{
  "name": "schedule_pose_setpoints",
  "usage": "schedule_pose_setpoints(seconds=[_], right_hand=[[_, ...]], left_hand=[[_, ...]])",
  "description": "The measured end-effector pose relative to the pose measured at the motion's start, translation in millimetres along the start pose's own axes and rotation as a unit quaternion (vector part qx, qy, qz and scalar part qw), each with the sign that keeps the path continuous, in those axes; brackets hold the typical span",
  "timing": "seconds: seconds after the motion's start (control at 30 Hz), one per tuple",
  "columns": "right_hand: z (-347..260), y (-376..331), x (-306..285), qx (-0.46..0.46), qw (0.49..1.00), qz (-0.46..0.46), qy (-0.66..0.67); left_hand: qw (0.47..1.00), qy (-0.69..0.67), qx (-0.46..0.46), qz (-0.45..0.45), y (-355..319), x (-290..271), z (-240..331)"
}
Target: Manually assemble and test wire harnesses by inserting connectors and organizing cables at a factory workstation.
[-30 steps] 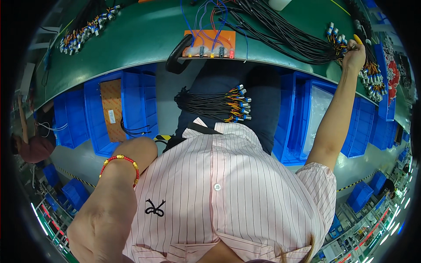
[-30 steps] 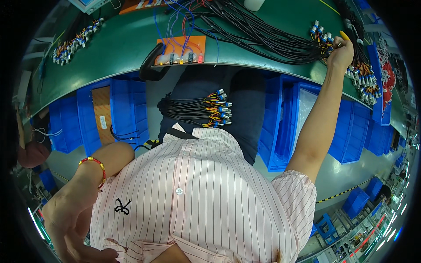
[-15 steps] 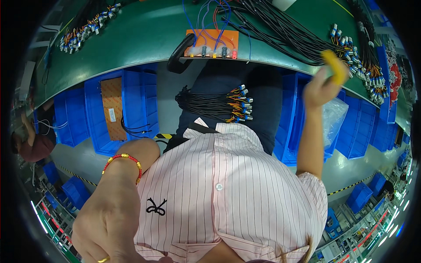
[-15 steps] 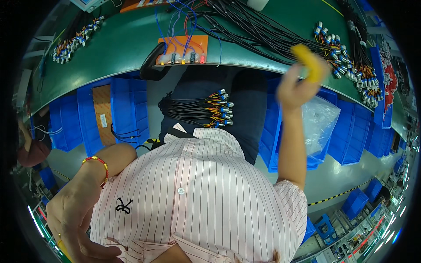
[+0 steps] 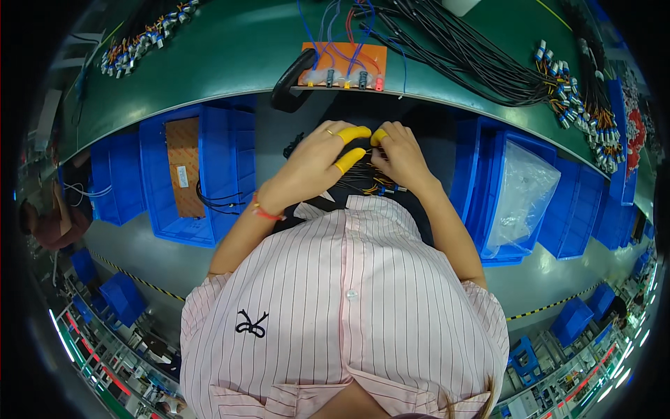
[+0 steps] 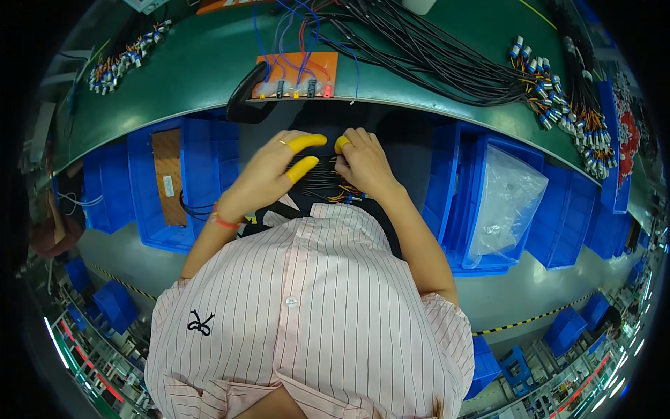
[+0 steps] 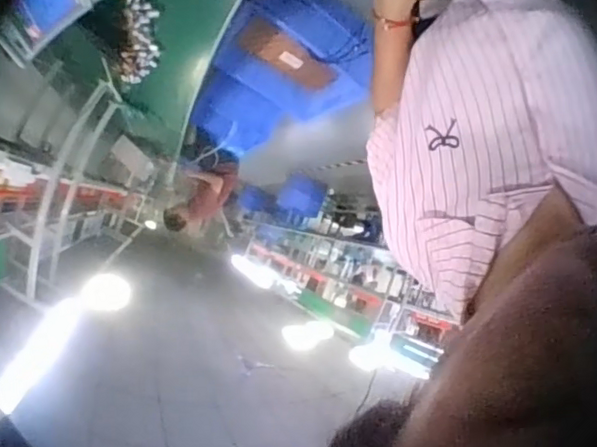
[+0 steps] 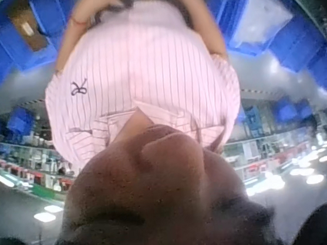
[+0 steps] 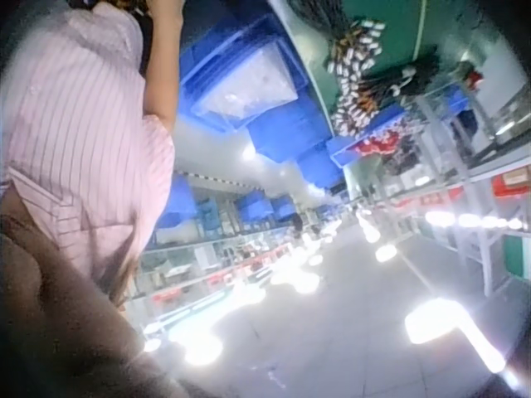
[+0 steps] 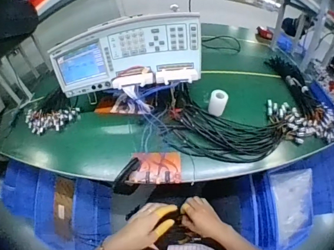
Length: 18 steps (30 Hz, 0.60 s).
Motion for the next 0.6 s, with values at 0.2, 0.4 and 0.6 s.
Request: schedule_pose_setpoints(seconds=[0.2, 0.4, 0.6], right_hand=[[-18, -20, -40, 0.145, 0.958, 0.071, 0.239], [22, -79, -121, 0.216, 0.743, 0.295, 0.561], [64, -120, -173, -0.004, 0.376, 0.489, 0.787]], left_hand=[[0.997, 0.002, -0.007, -0.074, -23, 37, -31], [0.992, -0.101, -0.055, -0.047, -10, 2, -32], [0.969, -0.21, -0.114, 0.055, -4, -2, -32]])
Point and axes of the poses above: each hand's wrist, its own y-axis towards the middle knuckle, its own x-axis out of the palm, z = x × y, the point moved 2 cm from there along y, towards the middle knuckle, and after that the axes turned 13 degrees about y, right-handed, at the moved point
